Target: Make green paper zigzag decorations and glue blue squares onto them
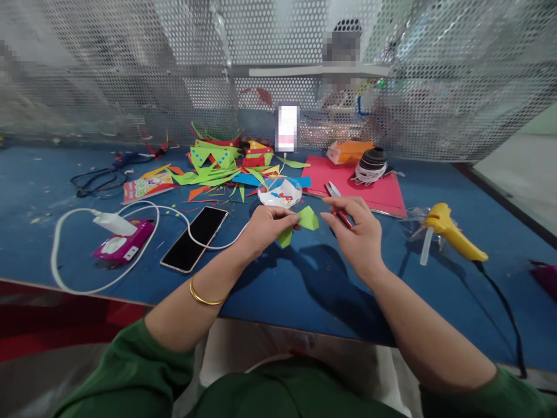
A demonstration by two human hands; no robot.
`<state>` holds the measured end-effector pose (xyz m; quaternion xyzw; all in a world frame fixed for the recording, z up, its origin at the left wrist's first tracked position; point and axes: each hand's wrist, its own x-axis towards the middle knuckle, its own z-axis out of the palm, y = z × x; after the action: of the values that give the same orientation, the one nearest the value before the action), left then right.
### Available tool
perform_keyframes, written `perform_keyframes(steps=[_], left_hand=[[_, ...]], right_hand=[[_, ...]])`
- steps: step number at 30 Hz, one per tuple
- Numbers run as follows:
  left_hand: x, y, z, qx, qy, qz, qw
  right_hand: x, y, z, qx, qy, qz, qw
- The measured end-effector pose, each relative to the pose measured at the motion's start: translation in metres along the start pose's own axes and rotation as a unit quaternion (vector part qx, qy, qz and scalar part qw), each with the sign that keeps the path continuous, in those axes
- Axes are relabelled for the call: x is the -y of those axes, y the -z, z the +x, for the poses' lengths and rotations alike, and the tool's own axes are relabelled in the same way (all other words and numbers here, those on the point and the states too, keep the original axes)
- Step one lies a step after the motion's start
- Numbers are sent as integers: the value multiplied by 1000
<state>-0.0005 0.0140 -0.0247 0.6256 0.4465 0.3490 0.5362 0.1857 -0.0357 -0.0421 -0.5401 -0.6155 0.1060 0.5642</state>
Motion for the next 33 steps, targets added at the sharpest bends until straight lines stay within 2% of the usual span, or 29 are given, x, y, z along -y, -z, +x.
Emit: perform_keyframes(steps=[2,5,8,11,13,16,18,21,25,27,30,32,33], left_hand=[[-2,-1,-1,8,2,0,1000],[-4,-2,-3,34,-16,5,999],[-5,-3,-3,61,-32,10,998],[-4,-3,-2,64,-36,16,997],[-3,-1,-2,48,-29,13,998],[-2,1,0,16,-22,-1,1000],[-1,1,1,5,-21,-4,1000],[-1,2,2,6,-17,-5,1000],[-2,1,1,-2,-11,-3,1000],[-3,1,1,-18,-18,-1,1000],[-2,-1,0,-35,-35,-8,999],[-1,-4,-1,-31,-46,-3,998],[0,-6,-2,-24,-50,7,998]], right_hand=[[0,2,1,15,85,-41,995],[-1,2,3,54,140,-55,987],[-2,0,3,89,141,-48,985],[-2,-1,4,99,88,-7,991],[-4,0,7,56,12,48,997],[-11,3,14,-79,-101,139,982],[-17,6,18,-149,-134,174,964],[-27,8,22,-180,-162,132,961],[-36,9,22,-145,-169,33,974],[-34,7,21,-112,-173,40,978],[-21,1,16,6,-223,118,968],[-10,-4,11,89,-260,176,945],[-6,-7,9,111,-273,195,936]])
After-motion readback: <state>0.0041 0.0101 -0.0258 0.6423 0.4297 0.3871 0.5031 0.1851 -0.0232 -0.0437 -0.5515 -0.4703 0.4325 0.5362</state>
